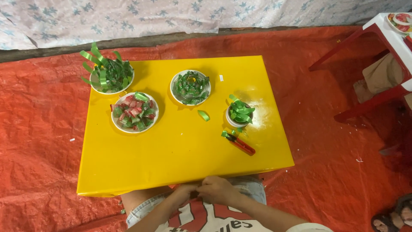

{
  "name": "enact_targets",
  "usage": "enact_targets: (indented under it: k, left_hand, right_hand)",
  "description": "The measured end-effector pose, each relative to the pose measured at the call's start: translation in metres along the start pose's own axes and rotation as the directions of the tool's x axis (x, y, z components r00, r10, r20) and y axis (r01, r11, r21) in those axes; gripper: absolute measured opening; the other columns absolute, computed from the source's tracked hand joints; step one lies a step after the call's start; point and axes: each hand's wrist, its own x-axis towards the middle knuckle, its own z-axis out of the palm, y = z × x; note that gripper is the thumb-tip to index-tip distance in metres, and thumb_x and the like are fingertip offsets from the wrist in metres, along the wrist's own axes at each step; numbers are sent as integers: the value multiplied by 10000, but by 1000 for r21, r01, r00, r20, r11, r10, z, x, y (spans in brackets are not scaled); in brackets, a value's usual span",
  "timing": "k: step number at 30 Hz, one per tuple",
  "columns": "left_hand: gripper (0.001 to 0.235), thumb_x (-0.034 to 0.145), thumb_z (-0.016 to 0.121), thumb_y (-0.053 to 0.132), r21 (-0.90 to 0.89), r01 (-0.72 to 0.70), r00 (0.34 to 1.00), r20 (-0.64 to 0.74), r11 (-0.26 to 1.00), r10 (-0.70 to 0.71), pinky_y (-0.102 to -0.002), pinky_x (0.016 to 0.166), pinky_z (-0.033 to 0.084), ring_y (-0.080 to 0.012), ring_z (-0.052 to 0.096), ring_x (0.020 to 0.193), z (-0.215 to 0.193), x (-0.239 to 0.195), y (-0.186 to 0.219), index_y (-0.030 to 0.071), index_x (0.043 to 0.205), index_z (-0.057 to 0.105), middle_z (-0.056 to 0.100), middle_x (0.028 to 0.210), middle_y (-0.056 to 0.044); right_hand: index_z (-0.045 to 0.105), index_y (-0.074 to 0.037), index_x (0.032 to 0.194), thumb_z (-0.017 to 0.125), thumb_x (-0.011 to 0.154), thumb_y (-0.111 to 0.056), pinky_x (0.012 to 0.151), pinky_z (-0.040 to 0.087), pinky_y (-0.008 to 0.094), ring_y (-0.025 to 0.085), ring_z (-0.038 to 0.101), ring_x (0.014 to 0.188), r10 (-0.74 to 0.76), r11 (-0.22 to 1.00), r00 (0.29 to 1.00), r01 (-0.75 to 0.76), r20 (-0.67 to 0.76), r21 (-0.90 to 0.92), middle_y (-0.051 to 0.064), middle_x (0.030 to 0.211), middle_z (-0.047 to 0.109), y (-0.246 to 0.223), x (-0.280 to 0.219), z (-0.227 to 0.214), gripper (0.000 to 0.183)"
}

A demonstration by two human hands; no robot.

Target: Wrapping small items into leaves and placing them into bowls on a table.

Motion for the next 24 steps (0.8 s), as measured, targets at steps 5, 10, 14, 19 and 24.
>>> enact_targets:
  k: [5,10,14,19,24]
  left_hand:
    - [280,914,628,6,-185,-45,996,72,982,59,-408,969,541,-348,692,1051,13,-31,12,-105,1149,731,753,1159,-229]
    - [265,976,596,88,-273,-133,960,202,953,192,-448,790,569,-360,678,851,9,-23,1,-149,1045,690,721,976,-273]
    - [128,1001,626,111,-139,-116,973,183,984,140,-261,628,389,-173,523,647,28,-50,19,7,959,689,616,757,-90]
    - [92,993,663,95,-265,-114,964,204,957,171,-251,575,345,-147,455,575,45,-40,24,5,978,650,540,681,-73]
    - [189,1046,516,147,497,-857,279,668,-135,689,-486,723,476,-373,619,817,84,-50,47,43,1151,633,666,971,-192]
  right_hand:
    - [724,-135,1146,777,917,-74,650,564,350,204,688,854,-51,992,988,67,-145,111,45,1048,701,-4,-4,-6,243]
    - [738,-94,1135,708,1014,-198,762,607,358,237,740,932,-72,992,971,95,-229,88,88,1109,764,-29,8,-43,162]
    - [715,-38,1106,571,1007,-89,808,590,346,263,729,953,181,946,942,-89,-281,311,138,1065,738,-67,23,-95,182]
    - [750,-72,1066,531,996,-278,749,579,299,162,717,847,725,554,684,-508,-83,659,47,976,761,-53,21,-90,309]
    - [686,-114,966,554,993,-529,746,459,359,220,643,854,660,-544,383,-350,646,763,78,884,688,-31,20,-80,437]
